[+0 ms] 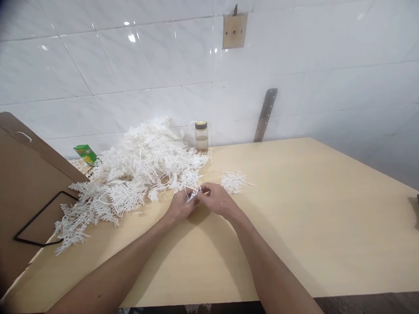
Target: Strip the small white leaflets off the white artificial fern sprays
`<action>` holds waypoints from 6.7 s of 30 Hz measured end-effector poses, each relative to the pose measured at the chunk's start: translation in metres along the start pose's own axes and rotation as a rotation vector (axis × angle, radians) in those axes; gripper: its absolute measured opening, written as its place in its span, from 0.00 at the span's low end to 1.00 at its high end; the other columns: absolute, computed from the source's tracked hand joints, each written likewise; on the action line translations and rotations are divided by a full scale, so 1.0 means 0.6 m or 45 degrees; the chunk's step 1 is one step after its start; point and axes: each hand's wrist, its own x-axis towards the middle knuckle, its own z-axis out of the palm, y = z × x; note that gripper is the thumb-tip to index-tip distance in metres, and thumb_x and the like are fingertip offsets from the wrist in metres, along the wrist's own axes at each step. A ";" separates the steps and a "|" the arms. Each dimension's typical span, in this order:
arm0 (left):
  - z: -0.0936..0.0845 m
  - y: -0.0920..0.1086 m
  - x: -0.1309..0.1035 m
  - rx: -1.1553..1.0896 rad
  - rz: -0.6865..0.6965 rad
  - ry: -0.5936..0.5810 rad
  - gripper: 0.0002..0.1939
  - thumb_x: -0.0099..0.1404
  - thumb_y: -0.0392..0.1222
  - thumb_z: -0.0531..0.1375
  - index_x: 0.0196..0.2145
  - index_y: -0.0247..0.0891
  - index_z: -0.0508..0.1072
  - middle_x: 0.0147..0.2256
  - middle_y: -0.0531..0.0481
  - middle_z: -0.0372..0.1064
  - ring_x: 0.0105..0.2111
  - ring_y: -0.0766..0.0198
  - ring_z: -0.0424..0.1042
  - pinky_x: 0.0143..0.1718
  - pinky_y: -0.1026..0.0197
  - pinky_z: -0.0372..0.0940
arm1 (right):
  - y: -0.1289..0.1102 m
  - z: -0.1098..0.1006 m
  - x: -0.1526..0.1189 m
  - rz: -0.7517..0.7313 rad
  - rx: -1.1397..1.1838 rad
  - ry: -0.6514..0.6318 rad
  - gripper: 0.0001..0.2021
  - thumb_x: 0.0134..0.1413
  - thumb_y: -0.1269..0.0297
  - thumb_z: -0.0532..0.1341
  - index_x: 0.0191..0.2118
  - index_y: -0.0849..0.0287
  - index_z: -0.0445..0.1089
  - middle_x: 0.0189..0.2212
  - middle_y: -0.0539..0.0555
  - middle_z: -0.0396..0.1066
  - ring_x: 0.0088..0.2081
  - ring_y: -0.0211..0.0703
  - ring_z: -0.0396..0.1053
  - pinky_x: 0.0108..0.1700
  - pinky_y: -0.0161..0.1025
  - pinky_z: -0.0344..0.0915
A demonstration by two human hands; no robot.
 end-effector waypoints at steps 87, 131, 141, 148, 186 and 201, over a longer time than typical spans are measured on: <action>-0.035 0.020 0.018 -0.502 -0.412 -0.063 0.12 0.51 0.46 0.65 0.29 0.36 0.70 0.22 0.55 0.64 0.15 0.75 0.54 0.13 0.69 0.42 | 0.005 -0.012 0.001 -0.136 0.057 0.222 0.13 0.54 0.52 0.62 0.32 0.57 0.73 0.27 0.50 0.71 0.23 0.36 0.64 0.29 0.37 0.64; -0.050 0.041 0.007 -0.256 -0.218 -0.152 0.22 0.45 0.52 0.70 0.32 0.35 0.71 0.26 0.54 0.64 0.22 0.72 0.59 0.20 0.69 0.55 | 0.033 0.003 0.014 0.111 0.188 0.066 0.13 0.54 0.53 0.58 0.30 0.58 0.66 0.21 0.46 0.60 0.19 0.35 0.60 0.22 0.34 0.59; -0.042 0.023 0.013 0.021 -0.011 -0.020 0.10 0.51 0.45 0.65 0.25 0.35 0.74 0.25 0.52 0.69 0.24 0.68 0.64 0.26 0.67 0.59 | 0.012 0.004 0.010 -0.009 -0.184 0.214 0.11 0.53 0.58 0.56 0.27 0.58 0.67 0.21 0.48 0.65 0.24 0.37 0.61 0.27 0.35 0.56; -0.039 0.021 0.012 0.036 0.008 -0.078 0.06 0.53 0.41 0.63 0.25 0.36 0.76 0.23 0.51 0.71 0.25 0.67 0.65 0.25 0.67 0.58 | 0.013 0.004 0.011 -0.130 -0.218 0.251 0.09 0.52 0.61 0.57 0.32 0.58 0.71 0.27 0.51 0.73 0.28 0.39 0.66 0.32 0.36 0.60; -0.024 0.008 0.012 -0.157 0.032 -0.306 0.07 0.55 0.42 0.58 0.24 0.35 0.69 0.19 0.56 0.60 0.21 0.71 0.55 0.23 0.67 0.51 | 0.033 0.007 0.026 -0.038 -0.904 0.529 0.09 0.59 0.72 0.53 0.30 0.60 0.69 0.33 0.59 0.70 0.32 0.43 0.66 0.35 0.38 0.57; -0.018 0.005 0.014 -0.279 -0.111 -0.149 0.13 0.55 0.48 0.62 0.25 0.33 0.73 0.20 0.53 0.64 0.20 0.72 0.57 0.21 0.68 0.52 | 0.019 0.002 0.011 0.091 -0.175 0.153 0.13 0.54 0.57 0.56 0.34 0.58 0.74 0.27 0.50 0.74 0.19 0.36 0.64 0.24 0.34 0.60</action>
